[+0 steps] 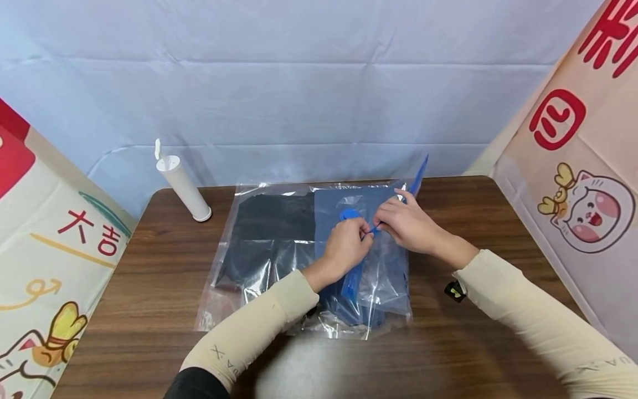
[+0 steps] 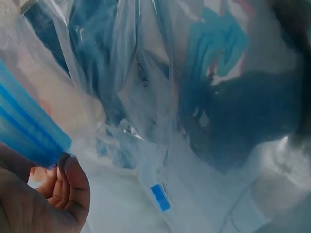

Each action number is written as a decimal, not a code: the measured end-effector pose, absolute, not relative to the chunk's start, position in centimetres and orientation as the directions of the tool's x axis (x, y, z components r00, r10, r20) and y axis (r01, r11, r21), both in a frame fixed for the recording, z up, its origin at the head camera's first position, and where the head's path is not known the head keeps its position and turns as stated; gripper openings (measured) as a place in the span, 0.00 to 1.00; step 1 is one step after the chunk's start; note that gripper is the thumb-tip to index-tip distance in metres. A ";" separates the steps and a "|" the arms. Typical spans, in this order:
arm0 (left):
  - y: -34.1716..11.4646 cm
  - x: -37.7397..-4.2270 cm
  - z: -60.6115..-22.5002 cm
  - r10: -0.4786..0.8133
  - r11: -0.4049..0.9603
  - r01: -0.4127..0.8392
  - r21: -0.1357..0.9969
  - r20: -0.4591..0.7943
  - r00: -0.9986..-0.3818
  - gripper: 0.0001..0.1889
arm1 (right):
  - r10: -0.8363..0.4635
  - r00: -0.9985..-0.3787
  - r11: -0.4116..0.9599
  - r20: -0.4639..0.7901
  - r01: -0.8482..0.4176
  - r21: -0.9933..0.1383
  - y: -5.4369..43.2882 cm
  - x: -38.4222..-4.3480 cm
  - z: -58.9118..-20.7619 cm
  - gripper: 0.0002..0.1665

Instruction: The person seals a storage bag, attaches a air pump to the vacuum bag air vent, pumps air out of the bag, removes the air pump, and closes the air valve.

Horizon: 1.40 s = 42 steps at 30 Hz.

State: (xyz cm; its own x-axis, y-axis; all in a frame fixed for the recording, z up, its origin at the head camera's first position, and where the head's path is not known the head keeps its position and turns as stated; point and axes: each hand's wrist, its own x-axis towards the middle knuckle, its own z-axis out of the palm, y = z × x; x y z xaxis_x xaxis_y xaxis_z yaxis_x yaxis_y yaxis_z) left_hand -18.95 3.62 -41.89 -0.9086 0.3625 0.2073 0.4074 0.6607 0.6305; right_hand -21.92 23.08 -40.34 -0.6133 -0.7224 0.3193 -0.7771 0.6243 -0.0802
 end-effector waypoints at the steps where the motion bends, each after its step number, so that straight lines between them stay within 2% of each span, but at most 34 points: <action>1: 3.6 -19.0 -41.9 0.364 0.657 0.413 0.631 0.215 -0.906 0.04 | -0.725 -0.608 0.624 0.323 -0.778 -0.063 23.1 -21.9 -40.5 0.11; 7: 3.6 -19.0 -42.3 0.370 0.630 0.436 0.643 0.245 -0.896 0.05 | -0.730 -0.587 0.621 0.349 -0.783 -0.018 23.1 -21.8 -40.9 0.10; 15: 3.6 -19.2 -42.6 0.354 0.614 0.429 0.662 0.254 -0.900 0.03 | -0.718 -0.619 0.611 0.318 -0.779 -0.137 23.3 -22.0 -40.1 0.08; 21: 3.6 -19.2 -42.4 0.357 0.622 0.426 0.657 0.247 -0.901 0.04 | -0.710 -0.624 0.602 0.327 -0.779 -0.178 23.3 -22.0 -40.3 0.08; 28: 3.9 -18.9 -42.2 0.368 0.624 0.444 0.643 0.259 -0.893 0.07 | -0.705 -0.599 0.601 0.380 -0.789 -0.127 23.0 -21.7 -41.1 0.07; 32: 3.8 -19.0 -42.2 0.391 0.644 0.434 0.630 0.217 -0.895 0.06 | -0.707 -0.605 0.612 0.366 -0.783 -0.111 23.2 -21.7 -40.9 0.04; 37: 3.4 -19.1 -41.7 0.405 0.667 0.402 0.628 0.148 -0.902 0.05 | -0.699 -0.630 0.619 0.337 -0.770 -0.156 23.8 -22.3 -39.9 0.07; 42: 3.4 -19.3 -41.3 0.406 0.656 0.400 0.640 0.147 -0.902 0.02 | -0.707 -0.627 0.611 0.328 -0.775 -0.163 24.1 -22.7 -39.5 0.05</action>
